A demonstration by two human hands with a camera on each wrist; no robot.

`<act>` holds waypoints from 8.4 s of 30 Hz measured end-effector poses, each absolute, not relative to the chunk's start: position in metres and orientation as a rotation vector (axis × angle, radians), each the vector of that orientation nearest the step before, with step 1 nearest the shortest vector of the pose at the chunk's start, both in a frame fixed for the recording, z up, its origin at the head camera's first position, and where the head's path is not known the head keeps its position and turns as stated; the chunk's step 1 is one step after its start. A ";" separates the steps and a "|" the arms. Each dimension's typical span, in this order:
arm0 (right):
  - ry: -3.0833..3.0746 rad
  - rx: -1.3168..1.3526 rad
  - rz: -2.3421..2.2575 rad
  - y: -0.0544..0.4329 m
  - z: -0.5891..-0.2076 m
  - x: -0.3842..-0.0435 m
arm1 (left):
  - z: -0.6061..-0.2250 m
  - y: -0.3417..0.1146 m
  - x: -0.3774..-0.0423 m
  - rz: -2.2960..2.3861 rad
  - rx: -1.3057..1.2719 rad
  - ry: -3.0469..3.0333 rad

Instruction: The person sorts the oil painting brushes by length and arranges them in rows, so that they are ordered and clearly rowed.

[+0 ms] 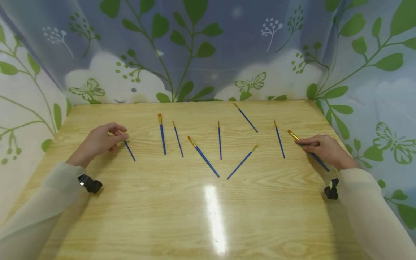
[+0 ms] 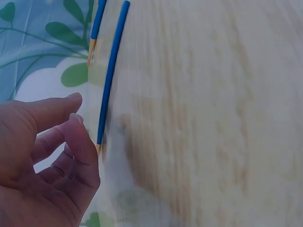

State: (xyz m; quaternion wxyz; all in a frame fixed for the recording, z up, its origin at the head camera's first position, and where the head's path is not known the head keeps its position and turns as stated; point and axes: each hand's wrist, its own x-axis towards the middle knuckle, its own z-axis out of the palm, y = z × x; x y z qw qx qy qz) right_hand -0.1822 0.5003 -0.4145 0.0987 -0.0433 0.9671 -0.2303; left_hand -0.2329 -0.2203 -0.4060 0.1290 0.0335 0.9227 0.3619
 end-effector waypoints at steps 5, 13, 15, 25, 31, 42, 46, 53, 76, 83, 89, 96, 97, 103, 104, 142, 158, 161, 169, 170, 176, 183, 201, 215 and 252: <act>2.858 -0.132 -0.682 0.501 -0.415 -0.182 | -0.411 -0.223 -0.233 1.021 0.093 2.701; 2.858 -0.137 -0.695 0.501 -0.416 -0.181 | -0.417 -0.221 -0.232 1.010 0.075 2.703; 2.858 -0.135 -0.687 0.501 -0.416 -0.181 | -0.417 -0.219 -0.232 1.015 0.071 2.701; 2.844 -0.125 -0.652 0.503 -0.415 -0.184 | -0.417 -0.220 -0.234 0.995 0.087 2.692; 2.840 -0.123 -0.670 0.502 -0.414 -0.183 | -0.416 -0.221 -0.234 0.966 0.075 2.685; 2.833 -0.110 -0.687 0.501 -0.415 -0.181 | -0.413 -0.222 -0.233 0.954 0.126 2.729; 2.833 -0.101 -0.694 0.501 -0.416 -0.181 | -0.411 -0.223 -0.233 0.946 0.150 2.719; 2.835 -0.106 -0.709 0.500 -0.415 -0.181 | -0.411 -0.224 -0.236 0.912 0.196 2.715; 2.841 -0.103 -0.705 0.499 -0.414 -0.180 | -0.414 -0.226 -0.240 0.923 0.234 2.698; 2.849 -0.113 -0.720 0.498 -0.414 -0.180 | -0.415 -0.225 -0.244 0.903 0.239 2.705; 2.853 -0.114 -0.719 0.498 -0.414 -0.180 | -0.414 -0.225 -0.245 0.860 0.284 2.695; 2.847 -0.118 -0.715 0.499 -0.415 -0.181 | -0.407 -0.225 -0.244 0.820 0.304 2.689; 2.849 -0.120 -0.714 0.499 -0.415 -0.180 | -0.406 -0.225 -0.245 0.822 0.299 2.688; 2.854 -0.124 -0.719 0.500 -0.416 -0.181 | -0.403 -0.224 -0.246 0.855 0.318 2.676; 2.858 -0.121 -0.717 0.500 -0.416 -0.181 | -0.402 -0.224 -0.246 0.854 0.327 2.673; 2.849 -0.089 -0.715 0.499 -0.415 -0.181 | -0.402 -0.176 -0.253 1.374 0.248 2.271; 2.868 -0.105 -0.685 0.500 -0.415 -0.182 | -0.397 -0.137 -0.253 1.411 0.303 2.243; 2.862 -0.101 -0.681 0.500 -0.414 -0.182 | -0.396 -0.129 -0.253 1.421 0.304 2.236; 2.849 -0.095 -0.683 0.499 -0.413 -0.182 | -0.396 -0.107 -0.258 1.462 0.310 2.202; 2.849 -0.095 -0.680 0.499 -0.413 -0.182 | -0.396 -0.104 -0.258 1.464 0.313 2.200; 2.846 -0.092 -0.662 0.499 -0.412 -0.181 | -0.398 -0.083 -0.263 1.504 0.307 2.162; 2.834 -0.083 -0.673 0.499 -0.412 -0.181 | -0.401 -0.059 -0.264 1.539 0.330 2.150; 2.843 -0.100 -0.687 0.499 -0.412 -0.180 | -0.403 -0.020 -0.256 1.639 0.282 2.109; 2.831 -0.091 -0.692 0.499 -0.413 -0.181 | -0.413 0.017 -0.258 1.640 0.290 2.068; 2.854 -0.090 -0.691 0.502 -0.414 -0.182 | -0.426 0.052 -0.256 1.208 0.536 2.478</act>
